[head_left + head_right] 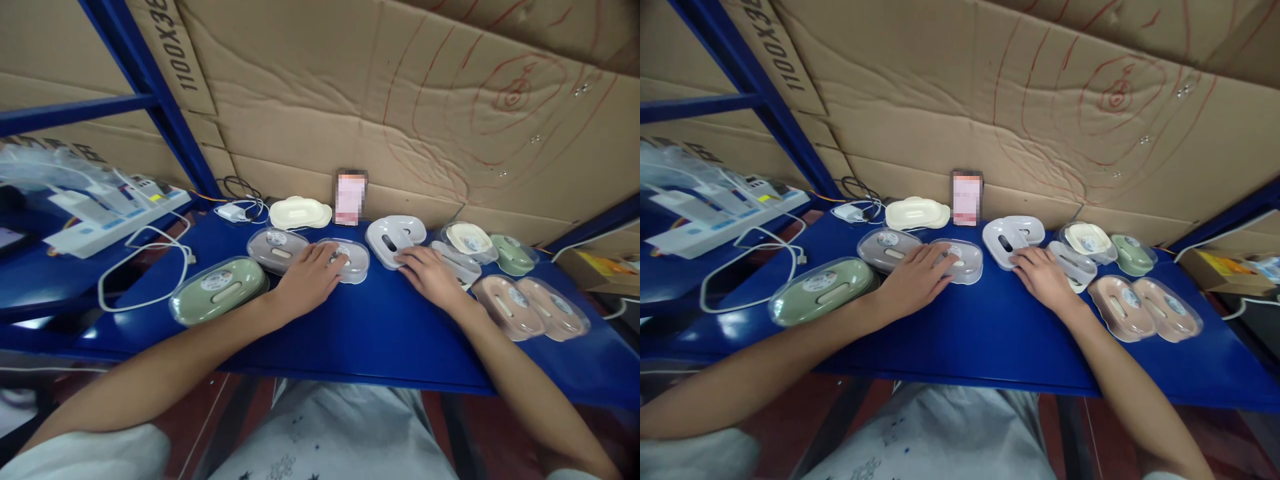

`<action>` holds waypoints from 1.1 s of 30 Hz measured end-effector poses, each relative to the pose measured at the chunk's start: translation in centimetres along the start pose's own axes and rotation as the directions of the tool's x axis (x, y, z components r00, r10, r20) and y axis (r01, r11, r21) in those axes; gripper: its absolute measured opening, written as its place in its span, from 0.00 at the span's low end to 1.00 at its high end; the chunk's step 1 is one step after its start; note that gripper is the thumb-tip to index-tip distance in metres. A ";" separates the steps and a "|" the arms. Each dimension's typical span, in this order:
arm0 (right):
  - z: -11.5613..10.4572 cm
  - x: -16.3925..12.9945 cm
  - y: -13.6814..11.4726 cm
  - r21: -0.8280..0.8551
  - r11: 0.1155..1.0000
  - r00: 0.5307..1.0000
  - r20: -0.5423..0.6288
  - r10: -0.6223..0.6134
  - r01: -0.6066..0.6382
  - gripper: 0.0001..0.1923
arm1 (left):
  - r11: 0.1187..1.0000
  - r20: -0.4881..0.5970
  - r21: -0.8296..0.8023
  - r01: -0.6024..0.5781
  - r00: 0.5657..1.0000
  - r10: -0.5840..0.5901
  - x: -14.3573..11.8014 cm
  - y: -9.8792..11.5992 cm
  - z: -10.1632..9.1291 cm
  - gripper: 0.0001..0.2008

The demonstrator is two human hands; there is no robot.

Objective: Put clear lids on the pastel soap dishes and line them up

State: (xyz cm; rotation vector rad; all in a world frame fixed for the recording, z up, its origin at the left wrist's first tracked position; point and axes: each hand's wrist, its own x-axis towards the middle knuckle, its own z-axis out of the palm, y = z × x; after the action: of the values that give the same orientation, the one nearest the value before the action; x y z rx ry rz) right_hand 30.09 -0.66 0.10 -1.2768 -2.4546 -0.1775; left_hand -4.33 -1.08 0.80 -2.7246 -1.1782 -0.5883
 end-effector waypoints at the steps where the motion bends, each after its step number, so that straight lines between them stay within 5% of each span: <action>1: -0.3 -0.1 0.1 0.016 1.000 1.000 0.013 -0.011 0.011 0.17 | 1.000 0.001 0.007 -0.005 1.000 0.005 0.0 -0.1 0.1 0.19; 10: -4.0 0.0 -1.3 0.196 0.979 0.985 0.150 -0.084 0.054 0.13 | 0.997 0.028 0.066 -0.029 0.999 0.027 0.6 -1.4 0.6 0.22; 14: -4.9 -0.2 -0.2 0.000 0.992 0.991 -0.027 0.129 -0.129 0.19 | 0.993 0.014 0.059 -0.105 0.994 0.105 0.4 -1.1 0.6 0.23; 18: -4.5 -1.1 3.0 -0.275 0.827 0.869 -0.235 0.436 -0.490 0.30 | 0.961 0.058 -0.028 -0.274 0.959 0.276 -0.3 0.9 0.3 0.23; 21: -3.9 -1.9 5.4 -0.304 0.703 0.765 -0.204 0.611 -0.643 0.39 | 0.908 0.093 -0.152 -0.392 0.908 0.408 -1.1 2.6 0.2 0.24; 26: -4.1 -2.6 7.5 -0.254 0.670 0.714 -0.161 0.682 -0.697 0.38 | 0.833 0.085 -0.307 -0.460 0.859 0.505 -2.0 3.3 0.4 0.23; 33: -6.7 -2.5 8.3 -0.114 0.646 0.651 -0.241 0.719 -0.755 0.30 | 0.840 0.080 -0.252 -0.481 0.855 0.513 -1.6 2.5 0.4 0.19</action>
State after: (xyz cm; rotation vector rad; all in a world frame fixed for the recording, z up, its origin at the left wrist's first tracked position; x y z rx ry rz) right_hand 39.91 0.46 4.87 -2.1491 -1.5992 -0.3059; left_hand -3.37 -3.79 -0.03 -3.1288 -0.3845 -0.4760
